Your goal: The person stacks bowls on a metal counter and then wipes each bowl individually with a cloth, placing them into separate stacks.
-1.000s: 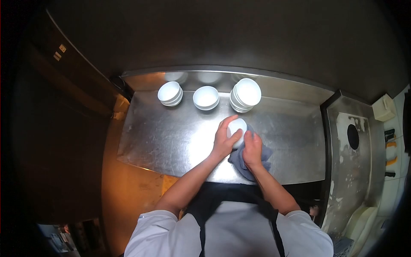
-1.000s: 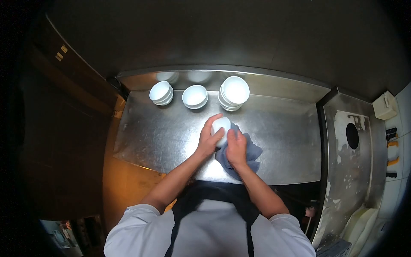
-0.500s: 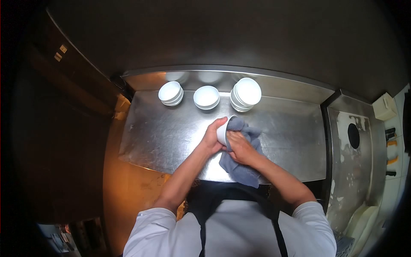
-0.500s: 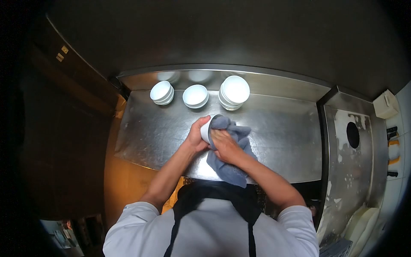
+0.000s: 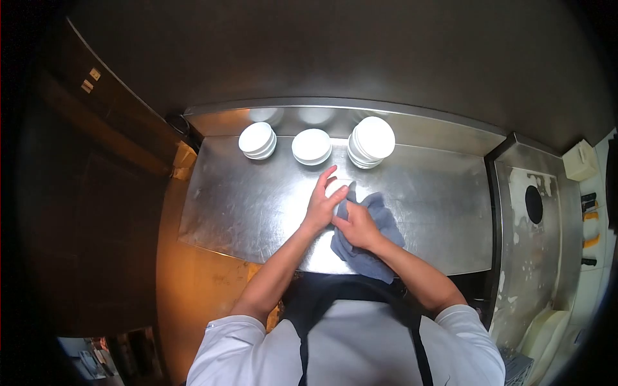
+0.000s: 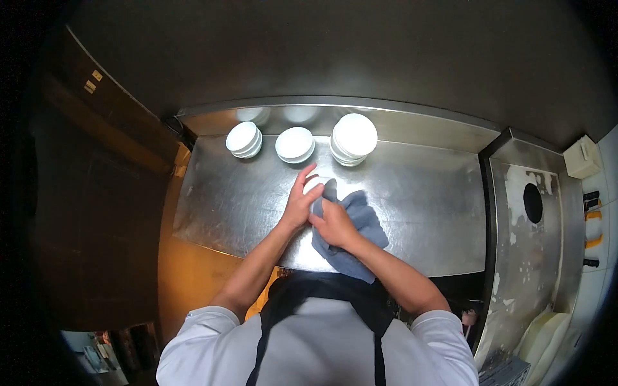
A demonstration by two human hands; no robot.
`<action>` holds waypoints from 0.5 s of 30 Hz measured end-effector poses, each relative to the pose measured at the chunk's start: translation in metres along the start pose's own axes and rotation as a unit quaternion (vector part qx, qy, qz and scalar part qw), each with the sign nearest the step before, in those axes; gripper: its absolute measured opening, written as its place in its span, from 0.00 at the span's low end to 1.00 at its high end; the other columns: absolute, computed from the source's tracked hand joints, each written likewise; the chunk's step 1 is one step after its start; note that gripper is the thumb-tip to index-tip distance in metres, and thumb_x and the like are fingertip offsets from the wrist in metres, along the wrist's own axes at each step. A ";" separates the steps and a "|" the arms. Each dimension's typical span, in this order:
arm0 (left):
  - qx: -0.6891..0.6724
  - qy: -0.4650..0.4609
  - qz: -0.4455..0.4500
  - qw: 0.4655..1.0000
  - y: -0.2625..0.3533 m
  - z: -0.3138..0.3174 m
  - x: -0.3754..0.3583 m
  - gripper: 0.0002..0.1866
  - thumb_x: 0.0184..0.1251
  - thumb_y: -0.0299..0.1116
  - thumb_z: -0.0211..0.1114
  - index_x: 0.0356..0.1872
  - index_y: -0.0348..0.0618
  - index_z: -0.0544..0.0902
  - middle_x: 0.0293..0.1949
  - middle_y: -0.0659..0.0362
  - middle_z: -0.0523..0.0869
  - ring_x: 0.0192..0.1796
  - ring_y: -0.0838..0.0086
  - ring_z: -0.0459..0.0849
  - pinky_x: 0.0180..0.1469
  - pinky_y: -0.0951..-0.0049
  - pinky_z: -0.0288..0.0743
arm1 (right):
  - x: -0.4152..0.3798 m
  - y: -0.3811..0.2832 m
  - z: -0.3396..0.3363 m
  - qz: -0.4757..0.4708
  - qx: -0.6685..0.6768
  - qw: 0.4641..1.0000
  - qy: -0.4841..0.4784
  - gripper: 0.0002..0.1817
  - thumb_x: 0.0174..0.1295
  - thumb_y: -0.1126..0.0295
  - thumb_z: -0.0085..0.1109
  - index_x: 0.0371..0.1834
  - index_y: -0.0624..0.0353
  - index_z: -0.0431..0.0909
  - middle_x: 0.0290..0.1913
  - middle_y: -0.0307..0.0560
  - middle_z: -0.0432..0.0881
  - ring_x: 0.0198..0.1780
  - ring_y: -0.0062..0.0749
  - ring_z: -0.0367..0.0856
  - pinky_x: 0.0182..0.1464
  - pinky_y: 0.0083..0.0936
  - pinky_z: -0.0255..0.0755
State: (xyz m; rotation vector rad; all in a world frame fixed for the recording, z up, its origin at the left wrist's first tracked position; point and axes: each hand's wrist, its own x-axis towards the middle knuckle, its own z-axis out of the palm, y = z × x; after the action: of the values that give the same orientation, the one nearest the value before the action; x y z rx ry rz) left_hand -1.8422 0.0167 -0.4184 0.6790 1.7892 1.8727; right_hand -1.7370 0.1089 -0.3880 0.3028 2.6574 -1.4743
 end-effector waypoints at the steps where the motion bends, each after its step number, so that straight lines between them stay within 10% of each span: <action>1: -0.160 -0.044 -0.095 0.981 0.000 -0.007 0.001 0.26 0.73 0.42 0.56 0.68 0.45 0.68 0.58 0.52 0.77 0.58 0.66 0.77 0.61 0.68 0.72 | -0.003 0.001 0.003 -0.077 0.013 0.997 0.020 0.16 0.51 0.77 0.61 0.44 0.67 0.75 0.48 0.65 0.80 0.55 0.58 0.77 0.61 0.48 0.68; 3: -0.311 -0.086 -0.225 0.919 0.007 -0.016 0.001 0.24 0.73 0.41 0.58 0.67 0.45 0.69 0.57 0.52 0.77 0.57 0.68 0.77 0.60 0.68 0.73 | 0.004 0.033 0.023 -0.326 -0.077 0.933 0.131 0.20 0.51 0.77 0.65 0.49 0.65 0.75 0.44 0.60 0.81 0.50 0.57 0.78 0.60 0.46 0.67; 6: -0.254 -0.078 -0.250 0.931 0.019 -0.015 0.006 0.23 0.74 0.42 0.56 0.64 0.44 0.71 0.56 0.53 0.77 0.57 0.68 0.78 0.59 0.67 0.74 | 0.006 0.040 0.017 -0.280 -0.172 0.926 0.184 0.18 0.52 0.76 0.65 0.47 0.65 0.76 0.44 0.59 0.81 0.49 0.55 0.79 0.61 0.44 0.66; 10: -0.194 -0.040 -0.155 0.968 -0.005 -0.010 -0.001 0.23 0.75 0.47 0.52 0.60 0.40 0.74 0.55 0.51 0.81 0.56 0.64 0.81 0.61 0.64 0.75 | -0.008 -0.015 0.001 0.027 0.021 0.999 0.042 0.17 0.48 0.77 0.61 0.44 0.66 0.77 0.46 0.57 0.82 0.54 0.52 0.78 0.61 0.40 0.67; 11: -0.277 -0.066 -0.190 0.939 -0.007 -0.016 0.001 0.23 0.75 0.47 0.53 0.60 0.40 0.74 0.55 0.51 0.81 0.56 0.64 0.81 0.61 0.63 0.74 | -0.003 0.014 0.016 -0.211 -0.014 0.970 0.118 0.18 0.51 0.75 0.62 0.47 0.66 0.77 0.44 0.59 0.82 0.52 0.54 0.79 0.62 0.40 0.67; 13: -0.385 -0.167 -0.289 0.860 0.017 -0.026 0.004 0.22 0.72 0.45 0.59 0.56 0.39 0.74 0.56 0.54 0.77 0.56 0.70 0.79 0.59 0.68 0.72 | 0.006 0.036 0.013 -0.318 -0.172 0.918 0.161 0.17 0.54 0.72 0.64 0.47 0.68 0.77 0.41 0.60 0.82 0.50 0.56 0.80 0.58 0.43 0.70; 15: -0.340 -0.124 -0.270 0.892 0.016 -0.021 0.003 0.22 0.72 0.44 0.59 0.58 0.38 0.73 0.55 0.55 0.77 0.55 0.71 0.79 0.58 0.68 0.73 | 0.010 0.038 0.012 -0.330 -0.282 0.882 0.187 0.19 0.57 0.70 0.66 0.50 0.69 0.76 0.42 0.61 0.83 0.52 0.55 0.80 0.57 0.46 0.71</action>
State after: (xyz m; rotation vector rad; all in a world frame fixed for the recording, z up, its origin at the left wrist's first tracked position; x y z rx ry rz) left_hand -1.8573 0.0018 -0.4031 0.1192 0.9150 1.7390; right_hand -1.7394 0.1194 -0.4277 -0.4600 3.5663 -0.6670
